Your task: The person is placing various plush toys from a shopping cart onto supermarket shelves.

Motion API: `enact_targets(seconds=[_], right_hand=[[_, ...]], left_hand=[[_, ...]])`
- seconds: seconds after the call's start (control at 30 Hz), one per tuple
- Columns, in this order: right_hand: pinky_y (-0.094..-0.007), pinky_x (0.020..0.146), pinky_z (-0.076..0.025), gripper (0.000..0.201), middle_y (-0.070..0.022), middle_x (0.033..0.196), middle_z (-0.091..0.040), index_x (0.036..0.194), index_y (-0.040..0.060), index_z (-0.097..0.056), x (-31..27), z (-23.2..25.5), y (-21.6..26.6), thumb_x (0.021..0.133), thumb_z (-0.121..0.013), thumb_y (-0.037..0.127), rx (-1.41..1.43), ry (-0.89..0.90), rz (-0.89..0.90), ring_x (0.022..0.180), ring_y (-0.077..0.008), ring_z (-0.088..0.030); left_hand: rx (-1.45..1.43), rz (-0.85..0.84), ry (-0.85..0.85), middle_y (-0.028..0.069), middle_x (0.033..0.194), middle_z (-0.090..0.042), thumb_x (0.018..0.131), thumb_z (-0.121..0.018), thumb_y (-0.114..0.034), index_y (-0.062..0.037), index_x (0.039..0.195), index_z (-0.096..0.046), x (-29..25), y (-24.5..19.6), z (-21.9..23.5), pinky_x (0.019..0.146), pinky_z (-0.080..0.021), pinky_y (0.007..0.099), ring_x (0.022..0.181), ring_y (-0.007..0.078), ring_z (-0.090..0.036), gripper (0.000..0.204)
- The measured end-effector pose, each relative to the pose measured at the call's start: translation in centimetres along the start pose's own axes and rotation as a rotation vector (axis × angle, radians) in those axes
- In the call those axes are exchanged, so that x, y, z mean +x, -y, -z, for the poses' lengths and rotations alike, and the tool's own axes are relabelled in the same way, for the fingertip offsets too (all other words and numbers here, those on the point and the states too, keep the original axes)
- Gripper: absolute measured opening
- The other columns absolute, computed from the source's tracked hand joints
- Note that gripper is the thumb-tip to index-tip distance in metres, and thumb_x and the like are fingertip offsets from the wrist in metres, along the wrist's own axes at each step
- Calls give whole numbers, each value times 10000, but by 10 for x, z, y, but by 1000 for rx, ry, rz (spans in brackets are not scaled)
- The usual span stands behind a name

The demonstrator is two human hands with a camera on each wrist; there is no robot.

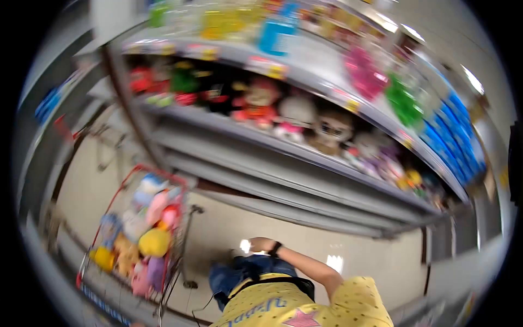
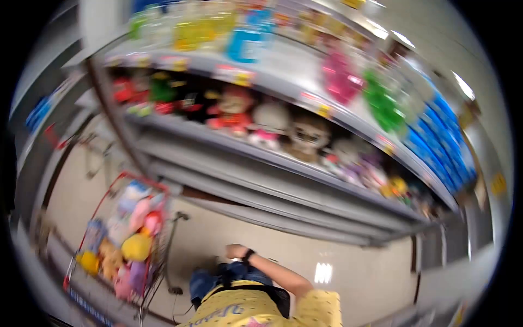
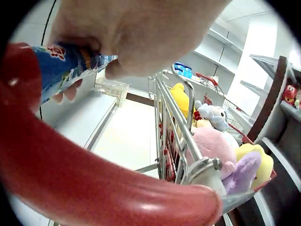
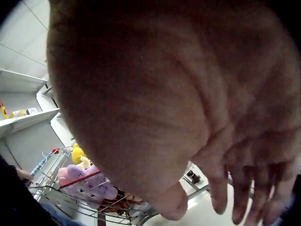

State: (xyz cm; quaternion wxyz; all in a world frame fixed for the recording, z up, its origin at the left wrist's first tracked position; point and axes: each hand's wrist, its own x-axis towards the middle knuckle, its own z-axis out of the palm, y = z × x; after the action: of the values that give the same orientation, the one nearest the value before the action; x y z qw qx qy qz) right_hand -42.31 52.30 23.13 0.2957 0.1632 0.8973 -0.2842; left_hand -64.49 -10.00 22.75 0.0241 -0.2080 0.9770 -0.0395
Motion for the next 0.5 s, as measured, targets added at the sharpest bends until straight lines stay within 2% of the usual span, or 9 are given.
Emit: enact_targets(seconds=[0.07,0.1,0.13,0.17,0.2,0.23,0.27,0.4,0.5], right_hand=[[-440,761,-477,389,-245,932,-635,998,-4,-614,1,0,-14,801,-550,326,78,-60,222,880,-376,-613],[-435,787,-472,420,-246,991,-626,1036,-12,-592,-1,15,-1,809,-564,340,80,99,41,918,-368,-607],[-431,821,-466,442,-246,1032,-616,1070,-26,-570,2,18,-2,820,-571,339,-7,14,75,956,-374,-593],[-428,831,-466,445,-244,1042,-615,1084,-29,-564,12,25,31,824,-573,332,5,-1,147,966,-377,-591],[-425,842,-465,447,-242,1052,-613,1097,-31,-558,13,30,35,828,-575,325,-20,-5,130,977,-380,-588],[-436,846,-464,428,-259,1041,-609,1072,-40,-563,22,26,54,821,-570,306,-38,-23,185,982,-394,-583],[-447,850,-463,408,-277,1030,-604,1046,-49,-567,27,24,66,813,-565,286,-49,-41,235,987,-408,-578],[-443,865,-462,414,-263,1048,-606,1090,-36,-559,73,17,170,818,-571,276,-167,37,408,1003,-395,-576],[-450,859,-462,389,-256,1032,-612,1090,-24,-559,71,6,234,824,-568,260,-221,31,487,997,-392,-578]], left_hand=[[516,-63,135,137,1071,-605,851,-488,-172,-62,1083,-605,29,71,-50,914,-401,399,977,260,-569,282],[809,-233,158,137,1067,-607,852,-488,-173,-65,1079,-609,42,93,-70,914,-401,400,973,260,-570,279],[975,-366,-188,97,913,-656,879,-443,-205,-127,943,-654,34,89,-76,898,-394,396,858,223,-600,233],[948,-306,-345,123,885,-657,887,-410,-158,-85,944,-652,88,132,-64,925,-374,404,823,223,-610,259],[773,-337,2,152,894,-651,875,-435,-151,-69,931,-652,74,109,-46,884,-420,384,865,231,-618,239],[-79,-46,-243,241,943,-599,875,-411,-65,50,1098,-452,94,129,-79,730,-476,440,840,379,-596,254],[-509,204,-197,267,968,-600,864,-429,-84,31,1056,-509,50,89,2,787,-472,458,923,396,-594,238],[-551,45,-259,294,919,-560,851,-440,-51,73,1049,-471,89,114,13,752,-461,466,856,443,-561,235],[-642,143,-216,314,947,-545,859,-419,-44,57,1046,-469,69,110,18,729,-477,468,825,455,-567,219]])
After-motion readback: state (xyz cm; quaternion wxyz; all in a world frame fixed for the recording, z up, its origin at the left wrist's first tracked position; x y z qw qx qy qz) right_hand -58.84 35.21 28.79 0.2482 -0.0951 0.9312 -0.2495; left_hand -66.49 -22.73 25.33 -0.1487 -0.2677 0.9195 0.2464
